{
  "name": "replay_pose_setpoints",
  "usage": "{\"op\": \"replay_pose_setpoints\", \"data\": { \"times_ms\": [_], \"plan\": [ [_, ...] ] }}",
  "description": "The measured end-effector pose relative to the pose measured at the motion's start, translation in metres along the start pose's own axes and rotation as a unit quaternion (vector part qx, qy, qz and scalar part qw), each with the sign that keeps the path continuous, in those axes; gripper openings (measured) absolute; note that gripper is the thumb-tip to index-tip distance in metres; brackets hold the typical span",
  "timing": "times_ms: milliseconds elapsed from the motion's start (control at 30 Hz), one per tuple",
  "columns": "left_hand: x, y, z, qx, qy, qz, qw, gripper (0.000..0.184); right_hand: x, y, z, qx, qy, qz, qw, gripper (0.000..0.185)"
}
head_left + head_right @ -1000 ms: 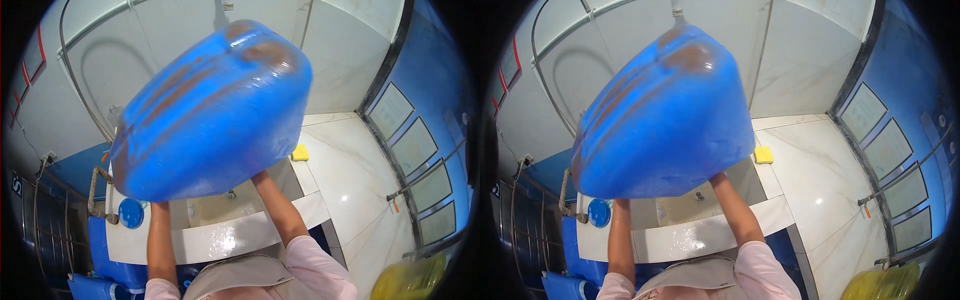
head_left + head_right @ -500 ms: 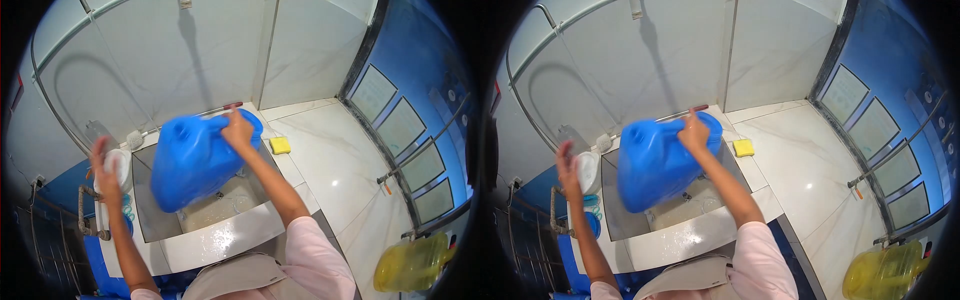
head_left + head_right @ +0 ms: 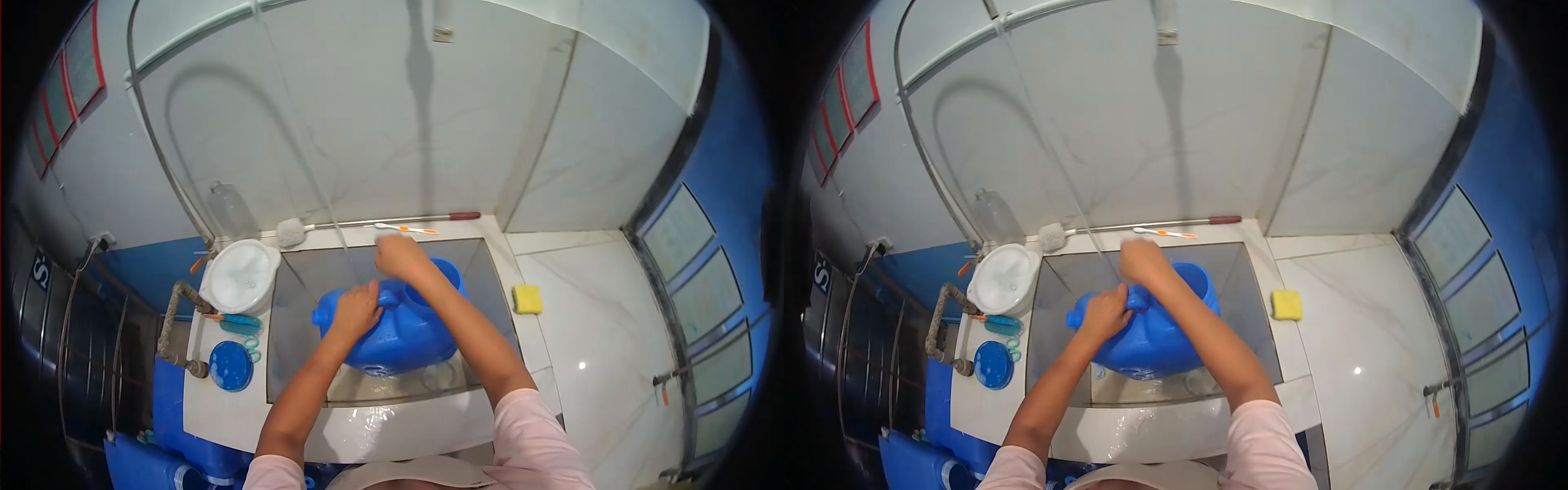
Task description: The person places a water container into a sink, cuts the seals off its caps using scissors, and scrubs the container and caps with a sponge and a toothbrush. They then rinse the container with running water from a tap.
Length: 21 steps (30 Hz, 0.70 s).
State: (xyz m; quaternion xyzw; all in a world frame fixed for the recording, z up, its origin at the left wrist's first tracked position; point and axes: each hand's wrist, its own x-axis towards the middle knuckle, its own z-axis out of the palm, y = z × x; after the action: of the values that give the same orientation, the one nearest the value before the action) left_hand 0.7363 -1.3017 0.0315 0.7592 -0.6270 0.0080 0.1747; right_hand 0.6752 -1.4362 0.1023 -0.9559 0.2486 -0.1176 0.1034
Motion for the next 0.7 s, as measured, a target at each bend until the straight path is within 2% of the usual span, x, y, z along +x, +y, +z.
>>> {"op": "replay_pose_setpoints", "data": {
  "times_ms": [33, 67, 100, 133, 167, 233, 267, 300, 367, 433, 467, 500, 533, 567, 633, 667, 700],
  "plan": [
    [0.007, -0.004, 0.004, 0.032, 0.034, -0.005, 0.999, 0.034, 0.033, -0.005, -0.002, 0.179, -0.045, 0.033, 0.982, 0.020],
    [0.013, -0.009, 0.011, 0.036, 0.038, -0.012, 0.999, 0.034, 0.058, -0.011, 0.000, 0.351, -0.093, 0.067, 0.929, 0.019],
    [0.022, -0.015, 0.018, 0.049, 0.082, -0.034, 0.995, 0.036, 0.075, -0.016, 0.012, 0.350, -0.094, 0.058, 0.930, 0.019],
    [0.032, -0.025, 0.026, 0.063, 0.126, -0.053, 0.989, 0.038, 0.093, -0.017, 0.025, 0.444, -0.134, 0.109, 0.879, 0.017],
    [0.041, -0.040, 0.039, 0.066, 0.130, -0.057, 0.988, 0.038, 0.110, -0.017, 0.039, 0.531, -0.173, 0.160, 0.814, 0.016],
    [0.055, -0.070, 0.056, 0.027, 0.210, -0.025, 0.977, 0.044, 0.128, -0.016, 0.056, 0.492, -0.194, 0.146, 0.836, 0.015],
    [0.058, -0.081, 0.060, 0.029, 0.211, -0.030, 0.977, 0.044, 0.131, -0.014, 0.058, 0.447, -0.208, 0.137, 0.859, 0.015],
    [0.063, -0.091, 0.057, 0.023, 0.182, -0.022, 0.983, 0.043, 0.132, -0.014, 0.061, 0.402, -0.224, 0.127, 0.879, 0.015],
    [0.066, -0.109, 0.056, 0.014, 0.149, -0.029, 0.988, 0.043, 0.128, -0.018, 0.061, 0.413, -0.228, 0.135, 0.871, 0.013],
    [0.071, -0.119, 0.049, -0.007, 0.069, -0.005, 0.998, 0.037, 0.124, -0.019, 0.053, 0.425, -0.228, 0.146, 0.864, 0.012],
    [0.068, -0.116, 0.043, -0.030, 0.109, -0.017, 0.993, 0.036, 0.123, -0.020, 0.047, 0.395, -0.215, 0.136, 0.882, 0.010],
    [0.069, -0.111, 0.031, -0.026, 0.109, -0.028, 0.993, 0.036, 0.127, -0.021, 0.043, 0.366, -0.202, 0.122, 0.900, 0.009],
    [0.066, -0.109, 0.020, -0.033, 0.024, -0.030, 0.999, 0.040, 0.137, -0.009, 0.048, 0.146, -0.144, -0.164, 0.965, 0.009],
    [0.056, -0.106, 0.011, -0.045, -0.064, -0.040, 0.996, 0.044, 0.143, 0.003, 0.060, -0.082, -0.060, -0.434, 0.895, 0.009],
    [0.037, -0.087, -0.013, -0.055, -0.143, -0.019, 0.988, 0.039, 0.142, 0.006, 0.069, -0.046, -0.067, -0.394, 0.916, 0.011],
    [0.025, -0.083, -0.014, -0.060, -0.151, -0.015, 0.987, 0.037, 0.135, -0.007, 0.070, 0.236, -0.145, -0.131, 0.952, 0.012],
    [0.010, -0.082, -0.012, -0.065, -0.159, -0.007, 0.985, 0.034, 0.125, -0.022, 0.072, 0.470, -0.209, 0.159, 0.843, 0.014]
  ]
}}
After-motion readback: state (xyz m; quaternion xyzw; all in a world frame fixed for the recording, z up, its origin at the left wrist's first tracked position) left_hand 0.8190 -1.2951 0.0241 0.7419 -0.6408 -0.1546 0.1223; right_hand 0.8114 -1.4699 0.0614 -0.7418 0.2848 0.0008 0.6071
